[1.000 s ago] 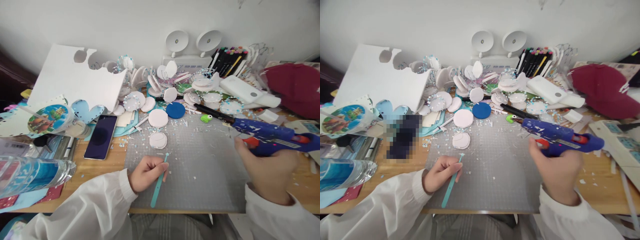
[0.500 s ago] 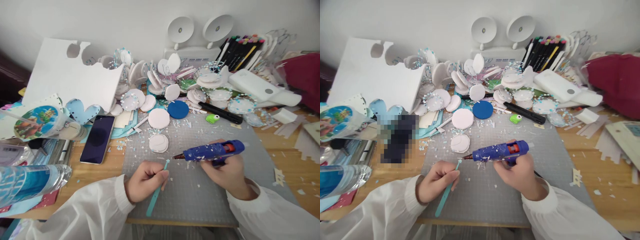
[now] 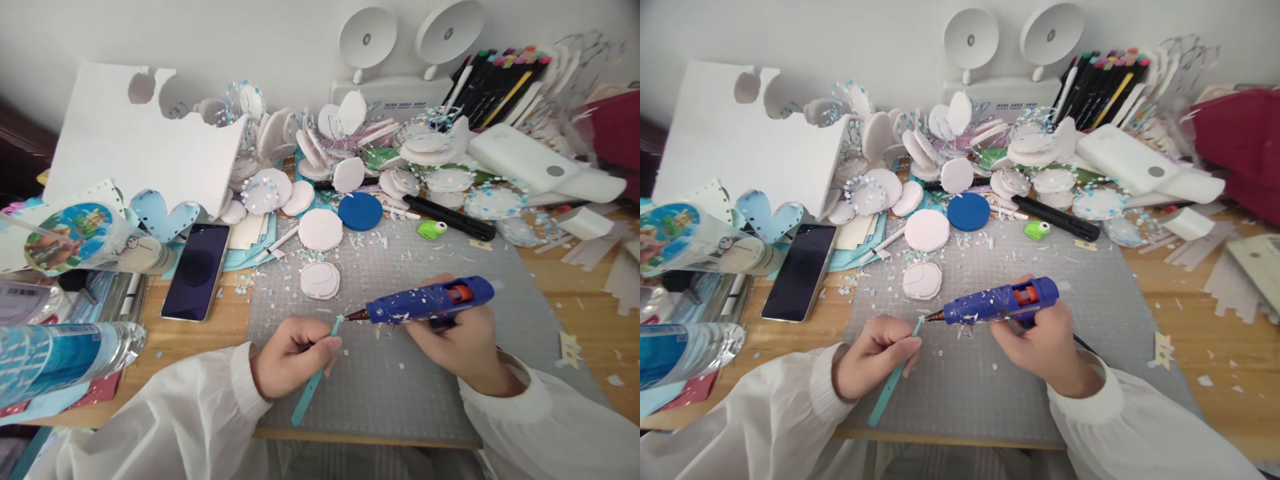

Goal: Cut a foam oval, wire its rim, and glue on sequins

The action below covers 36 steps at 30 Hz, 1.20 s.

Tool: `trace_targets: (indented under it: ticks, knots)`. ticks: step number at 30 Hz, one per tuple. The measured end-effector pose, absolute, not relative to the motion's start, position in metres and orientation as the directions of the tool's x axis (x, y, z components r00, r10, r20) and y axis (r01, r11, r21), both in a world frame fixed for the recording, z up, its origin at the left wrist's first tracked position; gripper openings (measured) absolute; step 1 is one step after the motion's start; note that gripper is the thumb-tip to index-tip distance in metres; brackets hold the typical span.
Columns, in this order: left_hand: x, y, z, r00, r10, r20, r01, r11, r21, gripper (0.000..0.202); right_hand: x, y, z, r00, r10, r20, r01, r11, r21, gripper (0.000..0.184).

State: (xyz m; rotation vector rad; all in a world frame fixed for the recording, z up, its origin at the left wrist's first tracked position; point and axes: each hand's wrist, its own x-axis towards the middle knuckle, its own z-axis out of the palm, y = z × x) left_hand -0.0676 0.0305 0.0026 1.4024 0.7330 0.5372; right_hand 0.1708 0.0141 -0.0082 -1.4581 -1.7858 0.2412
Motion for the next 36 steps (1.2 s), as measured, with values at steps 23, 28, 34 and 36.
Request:
trace_targets:
  ticks: [23, 28, 34, 36]
  knots:
    - [-0.0685, 0.03, -0.0004, 0.68, 0.719, -0.141, 0.086, 0.113, 0.99, 0.055, 0.1699, 0.0155, -0.0077, -0.036, 0.865, 0.5, 0.747, 0.355, -0.561, 0.011]
    - [-0.069, 0.0302, -0.0014, 0.684, 0.718, -0.132, 0.082, 0.104, 0.991, 0.054, 0.1715, 0.0167, -0.0078, -0.056, 0.841, 0.538, 0.773, 0.378, -0.51, 0.01]
    - [-0.0708, 0.0297, -0.0021, 0.684, 0.719, -0.127, 0.083, 0.096, 0.992, 0.053, 0.1694, 0.0162, -0.0076, -0.051, 0.865, 0.499, 0.786, 0.344, -0.515, 0.009]
    - [-0.0706, 0.0296, -0.0026, 0.682, 0.72, -0.131, 0.086, 0.099, 0.991, 0.054, 0.1717, 0.017, -0.0094, -0.027, 0.852, 0.523, 0.827, 0.313, -0.467, 0.01]
